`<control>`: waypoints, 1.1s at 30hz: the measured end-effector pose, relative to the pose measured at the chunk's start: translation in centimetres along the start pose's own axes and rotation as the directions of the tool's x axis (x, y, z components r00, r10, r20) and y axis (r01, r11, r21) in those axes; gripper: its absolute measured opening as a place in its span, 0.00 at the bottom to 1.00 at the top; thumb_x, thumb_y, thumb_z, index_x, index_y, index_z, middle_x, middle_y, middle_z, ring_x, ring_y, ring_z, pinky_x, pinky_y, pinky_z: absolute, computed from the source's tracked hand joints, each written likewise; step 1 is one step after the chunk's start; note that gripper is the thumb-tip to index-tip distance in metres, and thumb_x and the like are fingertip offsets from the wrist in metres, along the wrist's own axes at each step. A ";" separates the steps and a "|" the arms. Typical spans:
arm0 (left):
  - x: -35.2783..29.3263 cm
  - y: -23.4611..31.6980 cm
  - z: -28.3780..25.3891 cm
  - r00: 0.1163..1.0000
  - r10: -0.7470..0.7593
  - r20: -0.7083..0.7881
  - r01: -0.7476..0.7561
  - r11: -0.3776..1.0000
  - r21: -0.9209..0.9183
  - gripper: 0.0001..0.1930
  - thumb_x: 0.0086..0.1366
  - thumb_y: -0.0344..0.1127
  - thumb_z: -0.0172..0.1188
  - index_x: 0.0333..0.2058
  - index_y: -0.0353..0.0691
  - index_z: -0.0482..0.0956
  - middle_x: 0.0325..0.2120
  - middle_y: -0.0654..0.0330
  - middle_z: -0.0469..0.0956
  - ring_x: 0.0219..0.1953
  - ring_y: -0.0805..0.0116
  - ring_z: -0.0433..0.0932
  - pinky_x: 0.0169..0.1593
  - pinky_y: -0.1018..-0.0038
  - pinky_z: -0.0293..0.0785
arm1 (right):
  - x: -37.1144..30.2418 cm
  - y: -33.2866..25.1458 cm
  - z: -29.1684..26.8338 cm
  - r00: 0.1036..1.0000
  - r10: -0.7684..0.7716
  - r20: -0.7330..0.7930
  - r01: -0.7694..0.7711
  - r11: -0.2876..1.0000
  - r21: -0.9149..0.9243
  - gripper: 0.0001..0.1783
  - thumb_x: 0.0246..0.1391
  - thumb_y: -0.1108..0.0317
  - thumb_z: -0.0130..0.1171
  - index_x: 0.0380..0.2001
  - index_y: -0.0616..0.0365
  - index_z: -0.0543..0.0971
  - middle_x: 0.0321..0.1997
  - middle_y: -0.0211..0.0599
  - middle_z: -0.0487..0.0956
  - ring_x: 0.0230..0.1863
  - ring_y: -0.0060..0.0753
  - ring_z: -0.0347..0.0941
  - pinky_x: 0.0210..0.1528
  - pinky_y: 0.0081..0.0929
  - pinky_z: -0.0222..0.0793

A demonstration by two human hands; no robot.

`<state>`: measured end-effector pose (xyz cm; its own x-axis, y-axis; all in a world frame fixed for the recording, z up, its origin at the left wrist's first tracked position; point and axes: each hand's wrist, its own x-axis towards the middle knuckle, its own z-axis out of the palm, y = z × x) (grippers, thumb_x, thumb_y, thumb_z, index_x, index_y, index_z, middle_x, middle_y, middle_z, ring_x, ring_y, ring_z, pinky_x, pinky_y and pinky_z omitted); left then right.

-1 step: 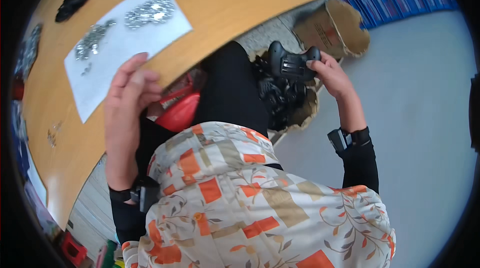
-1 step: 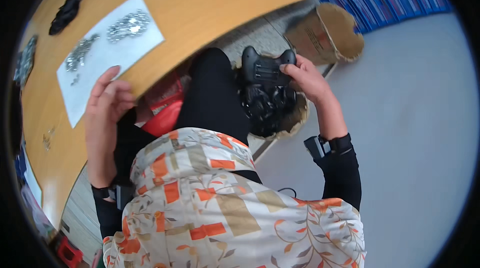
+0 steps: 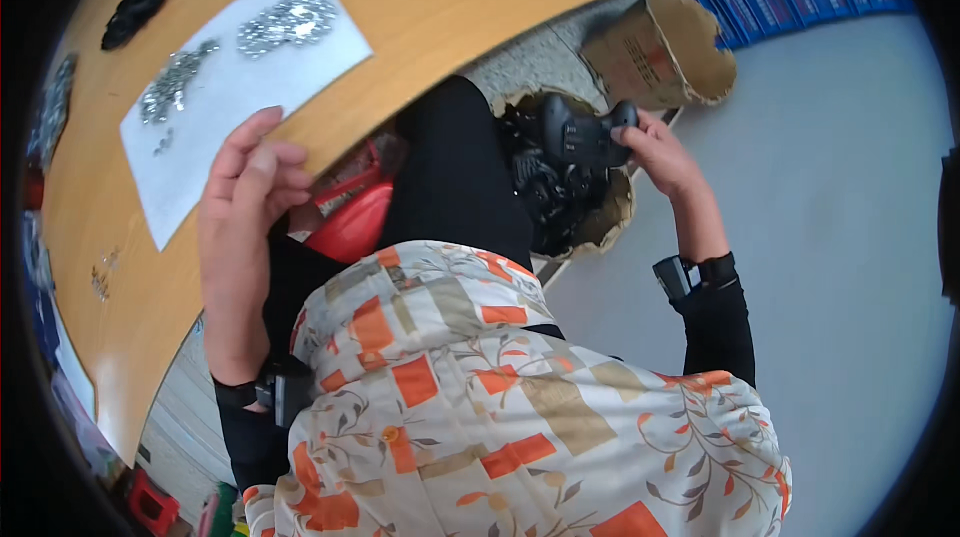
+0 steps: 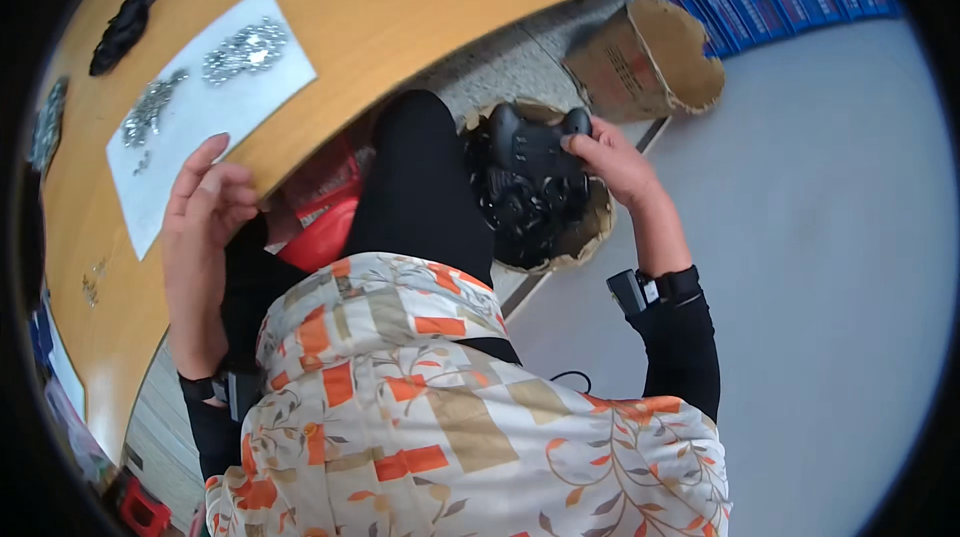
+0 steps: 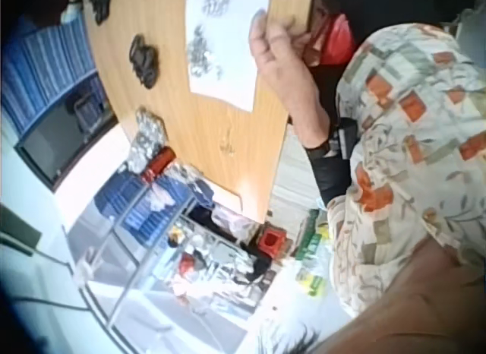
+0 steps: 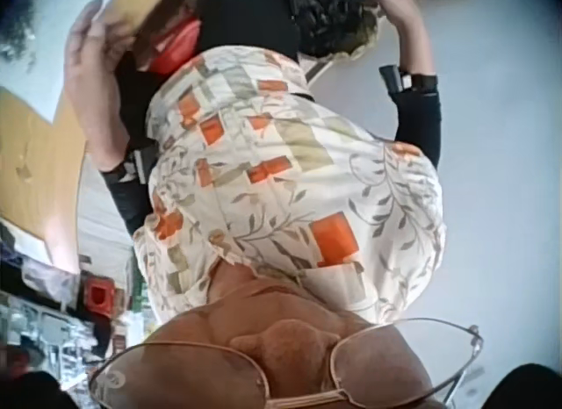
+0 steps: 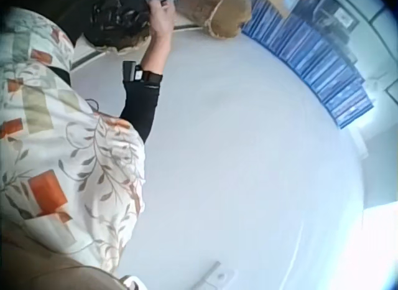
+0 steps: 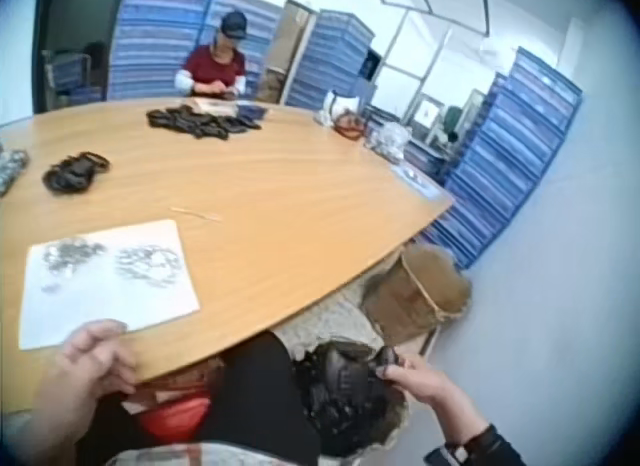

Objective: The person assembles small metal fasteners into a black plastic housing component. They pick up individual fasteners from a pile on a white paper and insert them into slots on the plastic part, repeating this process for multiple units.

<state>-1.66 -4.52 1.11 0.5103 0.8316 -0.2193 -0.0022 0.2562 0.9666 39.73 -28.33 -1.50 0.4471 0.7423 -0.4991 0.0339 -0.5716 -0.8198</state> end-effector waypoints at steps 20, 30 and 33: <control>-0.1 3.1 -4.1 0.963 0.231 -0.140 -0.193 0.951 0.242 0.10 0.72 0.28 0.57 0.49 0.35 0.79 0.31 0.68 0.78 0.32 0.82 0.72 0.38 0.81 0.71 | 10.8 -21.0 10.2 0.628 -0.772 -0.098 0.677 0.604 -0.420 0.11 0.64 0.70 0.60 0.47 0.63 0.82 0.39 0.30 0.83 0.38 0.20 0.76 0.43 0.21 0.73; -0.9 4.6 -9.2 0.975 0.152 -0.164 -0.115 0.970 0.215 0.10 0.72 0.29 0.59 0.48 0.33 0.79 0.37 0.61 0.82 0.40 0.78 0.80 0.46 0.78 0.77 | 29.3 -39.2 38.9 0.202 -0.783 0.588 0.818 -0.196 -0.541 0.29 0.54 0.70 0.61 0.61 0.53 0.72 0.57 0.45 0.78 0.59 0.50 0.74 0.61 0.41 0.70; -0.9 4.2 -10.1 0.957 0.196 -0.213 -0.153 0.968 0.199 0.11 0.70 0.29 0.60 0.49 0.35 0.80 0.29 0.63 0.78 0.30 0.80 0.75 0.37 0.79 0.74 | 32.0 -41.0 44.1 0.233 -0.741 0.629 0.764 -0.261 -0.590 0.30 0.53 0.72 0.60 0.62 0.52 0.72 0.59 0.45 0.77 0.59 0.51 0.74 0.60 0.41 0.71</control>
<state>-10.86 0.80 4.05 0.3047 0.9512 -0.0491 0.0910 0.0222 0.9956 13.24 34.28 3.81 -0.4834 0.8168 0.3150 0.8602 0.5100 -0.0022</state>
